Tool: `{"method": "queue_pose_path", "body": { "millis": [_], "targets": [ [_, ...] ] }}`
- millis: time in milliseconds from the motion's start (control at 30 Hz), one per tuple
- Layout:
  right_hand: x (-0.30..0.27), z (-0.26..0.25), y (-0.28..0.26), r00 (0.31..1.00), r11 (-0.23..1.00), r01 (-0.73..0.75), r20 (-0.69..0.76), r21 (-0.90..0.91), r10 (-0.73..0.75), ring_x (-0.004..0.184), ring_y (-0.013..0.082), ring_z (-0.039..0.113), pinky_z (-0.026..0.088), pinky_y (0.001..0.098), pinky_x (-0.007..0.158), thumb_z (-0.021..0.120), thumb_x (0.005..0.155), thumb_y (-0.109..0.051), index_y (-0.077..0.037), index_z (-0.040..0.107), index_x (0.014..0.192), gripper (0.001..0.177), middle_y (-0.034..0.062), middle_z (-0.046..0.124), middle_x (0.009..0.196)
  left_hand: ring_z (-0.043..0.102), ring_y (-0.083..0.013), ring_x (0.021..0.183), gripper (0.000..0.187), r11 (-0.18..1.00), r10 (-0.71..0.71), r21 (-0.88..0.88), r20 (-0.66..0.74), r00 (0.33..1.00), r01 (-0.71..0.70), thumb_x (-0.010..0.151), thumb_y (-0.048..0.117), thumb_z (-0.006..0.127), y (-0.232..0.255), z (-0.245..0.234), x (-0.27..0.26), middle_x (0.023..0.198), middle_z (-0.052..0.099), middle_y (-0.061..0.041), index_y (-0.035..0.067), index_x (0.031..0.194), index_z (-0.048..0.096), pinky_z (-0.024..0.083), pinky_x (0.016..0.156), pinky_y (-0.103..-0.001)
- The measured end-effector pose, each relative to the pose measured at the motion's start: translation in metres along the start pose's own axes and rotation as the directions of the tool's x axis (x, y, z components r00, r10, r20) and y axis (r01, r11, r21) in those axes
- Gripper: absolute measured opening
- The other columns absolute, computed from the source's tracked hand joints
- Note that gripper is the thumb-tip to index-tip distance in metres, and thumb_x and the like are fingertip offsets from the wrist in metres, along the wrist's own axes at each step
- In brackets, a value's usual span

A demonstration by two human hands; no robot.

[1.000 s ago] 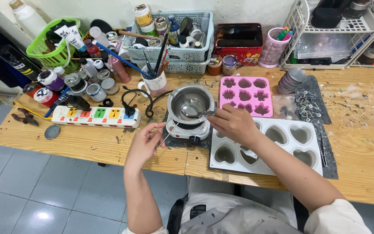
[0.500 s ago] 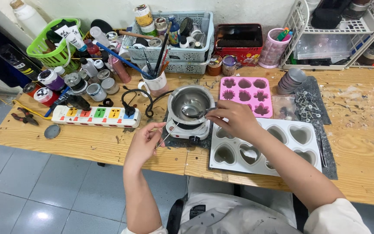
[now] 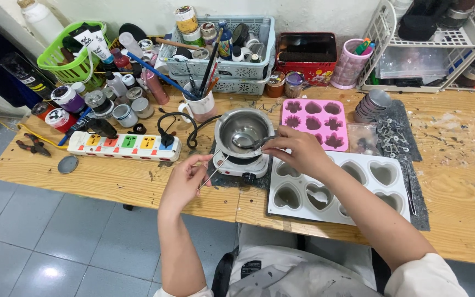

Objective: The recorder pours melted wax into heart-shaped molds and prepares metal wick tabs.

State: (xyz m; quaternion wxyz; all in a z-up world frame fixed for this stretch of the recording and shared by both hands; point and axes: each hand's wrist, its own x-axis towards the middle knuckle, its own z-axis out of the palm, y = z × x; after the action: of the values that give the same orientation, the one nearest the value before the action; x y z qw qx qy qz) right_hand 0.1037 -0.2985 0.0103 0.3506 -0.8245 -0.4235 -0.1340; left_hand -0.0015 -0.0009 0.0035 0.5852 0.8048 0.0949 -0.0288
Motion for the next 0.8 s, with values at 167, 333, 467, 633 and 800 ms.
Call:
{"method": "queue_pose_path", "body": {
  "millis": [167, 333, 467, 633, 800],
  "targets": [
    [0.001, 0.007, 0.005, 0.997, 0.996, -0.074, -0.01, 0.059, 0.075, 0.07, 0.019, 0.062, 0.049, 0.0358, 0.061, 0.08, 0.087, -0.02, -0.016, 0.08, 0.102, 0.015, 0.004, 0.059, 0.084, 0.046, -0.0043, 0.047, 0.031, 1.0, -0.02, 0.02, -0.008, 1.0, 0.02, 0.101, 0.017, 0.056, 0.001, 0.0, 0.0, 0.062, 0.065, -0.001, 0.013, 0.129, 0.07, 0.036, 0.042, -0.023],
    [0.008, 0.014, 0.006, 0.984, 0.992, -0.123, -0.123, 0.041, 0.127, 0.071, 0.0207, 0.056, 0.047, 0.036, 0.062, 0.081, 0.086, -0.018, -0.017, 0.08, 0.106, 0.02, 0.0062, 0.051, 0.083, 0.046, -0.0045, 0.047, 0.032, 1.0, 0.008, 0.017, -0.008, 1.0, -0.007, 0.1, 0.016, 0.056, 0.0, -0.001, -0.001, 0.063, 0.065, -0.001, 0.013, 0.129, 0.07, 0.036, 0.042, -0.023],
    [0.019, 0.013, -0.002, 0.976, 0.99, -0.136, -0.168, 0.03, 0.139, 0.076, 0.0213, 0.054, 0.045, 0.0369, 0.063, 0.079, 0.087, -0.015, -0.02, 0.081, 0.108, 0.022, 0.0068, 0.049, 0.086, 0.05, -0.0035, 0.051, 0.032, 1.0, 0.02, -0.007, -0.006, 1.0, -0.02, 0.1, 0.015, 0.056, -0.006, -0.001, 0.001, 0.064, 0.065, -0.001, 0.012, 0.129, 0.069, 0.037, 0.043, -0.023],
    [0.022, 0.012, 0.0, 0.979, 0.986, -0.156, -0.122, 0.055, 0.161, 0.074, 0.0199, 0.054, 0.044, 0.0361, 0.062, 0.078, 0.091, -0.014, -0.021, 0.081, 0.113, 0.024, 0.0056, 0.052, 0.085, 0.05, -0.004, 0.052, 0.032, 1.0, 0.022, -0.019, 0.0, 1.0, -0.022, 0.1, 0.015, 0.055, -0.007, -0.001, -0.001, 0.065, 0.065, -0.001, 0.012, 0.13, 0.069, 0.038, 0.044, -0.022],
    [0.014, 0.01, 0.019, 0.944, 0.958, -0.214, -0.212, 0.193, 0.253, 0.064, 0.0144, 0.045, 0.037, 0.0302, 0.057, 0.084, 0.084, -0.013, -0.01, 0.079, 0.098, 0.016, 0.0034, 0.047, 0.077, 0.049, -0.0056, 0.05, 0.034, 1.0, -0.013, 0.002, -0.001, 1.0, 0.013, 0.1, 0.017, 0.055, 0.001, 0.001, -0.009, 0.066, 0.066, -0.002, 0.013, 0.132, 0.066, 0.038, 0.044, -0.023]
  ]
}}
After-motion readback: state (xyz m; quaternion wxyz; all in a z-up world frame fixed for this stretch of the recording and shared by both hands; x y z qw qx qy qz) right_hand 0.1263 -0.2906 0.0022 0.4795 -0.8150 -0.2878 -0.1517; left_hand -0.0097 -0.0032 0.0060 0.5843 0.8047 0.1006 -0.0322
